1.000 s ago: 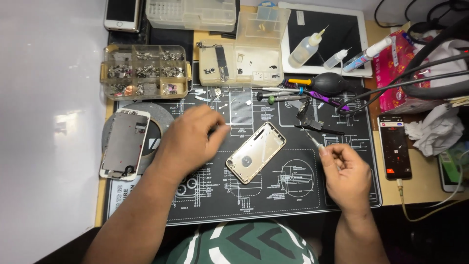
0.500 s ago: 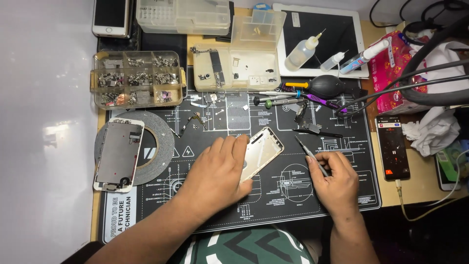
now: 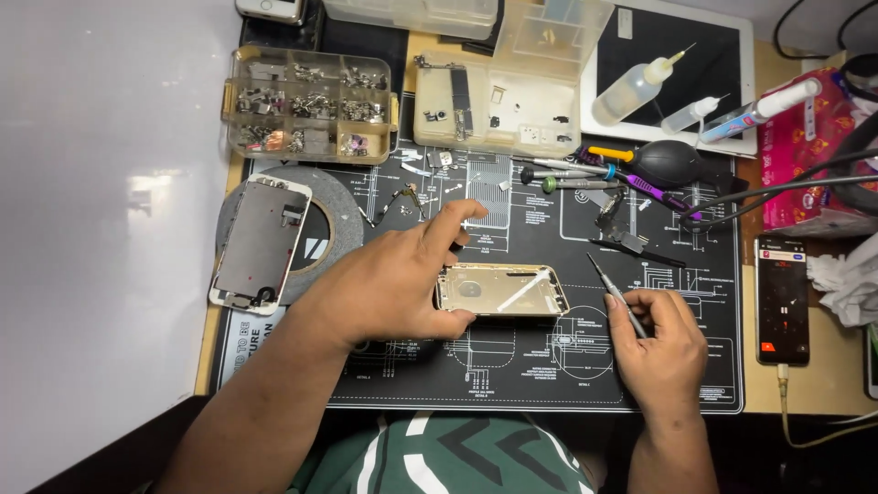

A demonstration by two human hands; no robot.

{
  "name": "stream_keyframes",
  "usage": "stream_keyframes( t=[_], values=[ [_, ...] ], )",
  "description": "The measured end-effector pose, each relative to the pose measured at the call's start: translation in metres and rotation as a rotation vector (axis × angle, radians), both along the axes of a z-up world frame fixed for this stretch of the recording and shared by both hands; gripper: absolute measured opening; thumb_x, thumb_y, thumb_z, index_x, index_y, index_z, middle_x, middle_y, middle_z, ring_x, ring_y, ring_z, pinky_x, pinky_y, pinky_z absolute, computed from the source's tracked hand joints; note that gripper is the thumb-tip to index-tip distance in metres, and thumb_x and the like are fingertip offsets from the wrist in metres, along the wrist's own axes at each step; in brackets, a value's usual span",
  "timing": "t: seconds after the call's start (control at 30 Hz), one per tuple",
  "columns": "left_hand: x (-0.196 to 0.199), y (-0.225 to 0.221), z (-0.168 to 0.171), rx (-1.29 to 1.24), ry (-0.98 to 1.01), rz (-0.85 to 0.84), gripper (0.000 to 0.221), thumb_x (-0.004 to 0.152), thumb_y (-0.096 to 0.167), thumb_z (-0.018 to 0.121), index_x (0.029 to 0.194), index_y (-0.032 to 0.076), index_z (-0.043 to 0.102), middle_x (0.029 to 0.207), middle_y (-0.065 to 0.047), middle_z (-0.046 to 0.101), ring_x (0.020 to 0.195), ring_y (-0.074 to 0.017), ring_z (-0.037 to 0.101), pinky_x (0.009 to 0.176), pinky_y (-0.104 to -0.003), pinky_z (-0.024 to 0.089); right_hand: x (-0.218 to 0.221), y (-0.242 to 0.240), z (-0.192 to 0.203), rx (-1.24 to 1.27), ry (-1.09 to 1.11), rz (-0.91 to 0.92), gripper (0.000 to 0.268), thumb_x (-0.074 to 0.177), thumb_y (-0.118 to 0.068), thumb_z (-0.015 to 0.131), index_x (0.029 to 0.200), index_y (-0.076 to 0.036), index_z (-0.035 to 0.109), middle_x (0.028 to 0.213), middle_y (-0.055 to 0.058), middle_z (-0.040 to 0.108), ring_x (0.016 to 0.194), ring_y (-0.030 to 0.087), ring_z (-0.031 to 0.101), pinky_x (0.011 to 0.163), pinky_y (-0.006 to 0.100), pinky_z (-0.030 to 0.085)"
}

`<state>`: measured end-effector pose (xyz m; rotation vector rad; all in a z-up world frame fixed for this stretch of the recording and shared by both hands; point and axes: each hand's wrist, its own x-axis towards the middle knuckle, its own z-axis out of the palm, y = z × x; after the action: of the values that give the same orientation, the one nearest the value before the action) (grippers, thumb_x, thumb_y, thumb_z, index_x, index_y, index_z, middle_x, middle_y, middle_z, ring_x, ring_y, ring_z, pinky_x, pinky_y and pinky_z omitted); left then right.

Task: A person is disassembling a mobile phone, removing the screen and inspecting internal components like the logic board and flex cables on a repair mat.

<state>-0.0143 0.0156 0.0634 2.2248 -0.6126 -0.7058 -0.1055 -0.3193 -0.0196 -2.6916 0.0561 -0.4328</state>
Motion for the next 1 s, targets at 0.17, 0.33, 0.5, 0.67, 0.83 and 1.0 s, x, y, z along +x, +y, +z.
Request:
stream_keyframes(
  t=[0.17, 0.33, 0.5, 0.67, 0.83, 1.0],
  values=[
    [0.002, 0.001, -0.002, -0.022, 0.010, -0.017, 0.099, 0.071, 0.035, 0.084, 0.148, 0.022, 0.024, 0.134, -0.015, 0.063, 0.114, -0.0274, 0.071, 0.085, -0.043, 0.059, -0.001, 0.001, 0.001, 0.006, -0.007, 0.012, 0.013, 0.098, -0.017, 0.077, 0.095, -0.006, 0.070, 0.093, 0.005, 0.066, 0.080, 0.018, 0.062, 0.075, 0.032, 0.051],
    [0.003, 0.002, -0.004, -0.068, 0.001, -0.002, 0.096, 0.071, 0.035, 0.086, 0.146, 0.021, 0.028, 0.134, -0.014, 0.063, 0.112, -0.0252, 0.072, 0.086, -0.040, 0.060, -0.001, 0.000, 0.001, 0.004, -0.012, 0.023, 0.014, 0.097, -0.018, 0.077, 0.095, -0.006, 0.069, 0.091, 0.005, 0.065, 0.079, 0.019, 0.061, 0.075, 0.033, 0.050],
    [0.001, 0.000, -0.003, -0.032, 0.004, -0.024, 0.098, 0.071, 0.033, 0.084, 0.149, 0.021, 0.027, 0.136, -0.013, 0.062, 0.119, -0.0258, 0.067, 0.085, -0.043, 0.058, -0.002, -0.001, 0.000, -0.021, -0.011, 0.017, 0.015, 0.099, -0.020, 0.077, 0.094, -0.007, 0.069, 0.091, 0.004, 0.065, 0.080, 0.019, 0.061, 0.074, 0.033, 0.050],
    [-0.008, -0.005, -0.016, 0.070, -0.103, -0.066, 0.103, 0.072, 0.032, 0.087, 0.155, 0.019, 0.028, 0.149, -0.011, 0.049, 0.128, -0.0315, 0.053, 0.091, -0.049, 0.052, 0.000, 0.000, 0.001, -0.006, -0.015, 0.024, 0.014, 0.098, -0.018, 0.077, 0.094, -0.007, 0.069, 0.092, 0.005, 0.066, 0.081, 0.019, 0.062, 0.076, 0.033, 0.051],
    [-0.016, -0.005, -0.019, 0.099, -0.228, -0.080, 0.081, 0.074, 0.021, 0.078, 0.145, 0.012, 0.040, 0.125, -0.007, 0.055, 0.117, -0.0284, 0.053, 0.073, -0.051, 0.056, -0.004, -0.001, 0.000, -0.015, -0.005, 0.026, 0.015, 0.099, -0.018, 0.077, 0.096, -0.006, 0.071, 0.094, 0.006, 0.067, 0.083, 0.020, 0.063, 0.076, 0.033, 0.051],
    [-0.030, 0.001, -0.021, 0.101, -0.312, -0.002, 0.085, 0.078, 0.031, 0.084, 0.148, 0.009, 0.041, 0.133, -0.008, 0.058, 0.122, -0.0277, 0.052, 0.087, -0.049, 0.053, -0.002, -0.002, -0.001, -0.017, -0.017, 0.020, 0.015, 0.100, -0.018, 0.077, 0.095, -0.007, 0.070, 0.092, 0.005, 0.065, 0.081, 0.019, 0.061, 0.075, 0.033, 0.050]
  ],
)
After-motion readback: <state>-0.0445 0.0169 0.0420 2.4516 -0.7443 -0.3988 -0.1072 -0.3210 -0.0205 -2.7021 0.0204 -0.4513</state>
